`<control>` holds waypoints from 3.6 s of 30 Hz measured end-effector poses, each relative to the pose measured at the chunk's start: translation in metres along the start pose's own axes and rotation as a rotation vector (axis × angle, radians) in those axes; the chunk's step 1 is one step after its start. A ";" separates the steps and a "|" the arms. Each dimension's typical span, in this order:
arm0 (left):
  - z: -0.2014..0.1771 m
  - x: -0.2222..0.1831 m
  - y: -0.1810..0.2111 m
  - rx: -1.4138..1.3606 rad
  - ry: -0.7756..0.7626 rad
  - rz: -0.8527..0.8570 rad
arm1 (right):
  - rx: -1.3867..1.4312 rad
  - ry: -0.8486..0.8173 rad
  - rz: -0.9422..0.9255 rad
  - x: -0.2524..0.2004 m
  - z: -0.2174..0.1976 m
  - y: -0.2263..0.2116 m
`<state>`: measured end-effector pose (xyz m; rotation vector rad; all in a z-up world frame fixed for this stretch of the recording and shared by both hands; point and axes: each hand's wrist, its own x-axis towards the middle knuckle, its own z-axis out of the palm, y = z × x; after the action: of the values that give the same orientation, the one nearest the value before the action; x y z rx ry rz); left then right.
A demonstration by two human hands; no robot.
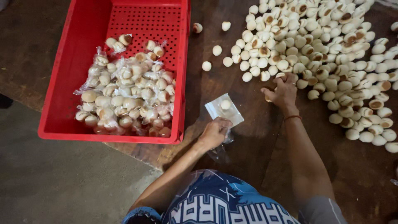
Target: The person places baked cookies into small plastic bags by hand and places the filled bags into a red crate.
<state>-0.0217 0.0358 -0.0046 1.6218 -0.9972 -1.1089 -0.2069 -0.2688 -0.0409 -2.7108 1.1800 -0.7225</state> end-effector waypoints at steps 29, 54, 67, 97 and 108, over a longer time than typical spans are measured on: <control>-0.012 0.039 0.028 0.316 0.144 0.387 | -0.021 0.072 0.282 -0.027 -0.001 -0.079; -0.007 0.036 0.082 0.212 -0.064 0.720 | 2.155 -0.540 0.764 -0.090 -0.103 -0.134; 0.000 0.029 0.076 0.508 -0.001 0.421 | 1.572 -0.604 0.311 -0.085 -0.108 -0.141; -0.060 0.018 0.201 0.393 -0.218 0.601 | 0.288 0.047 -0.484 -0.052 -0.196 -0.161; -0.048 0.002 0.162 -0.049 -0.226 0.332 | 1.815 -0.151 0.202 -0.071 -0.189 -0.168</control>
<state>0.0045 0.0025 0.1589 1.2532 -1.3217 -1.0911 -0.2237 -0.0835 0.1443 -1.0498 0.2689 -0.8365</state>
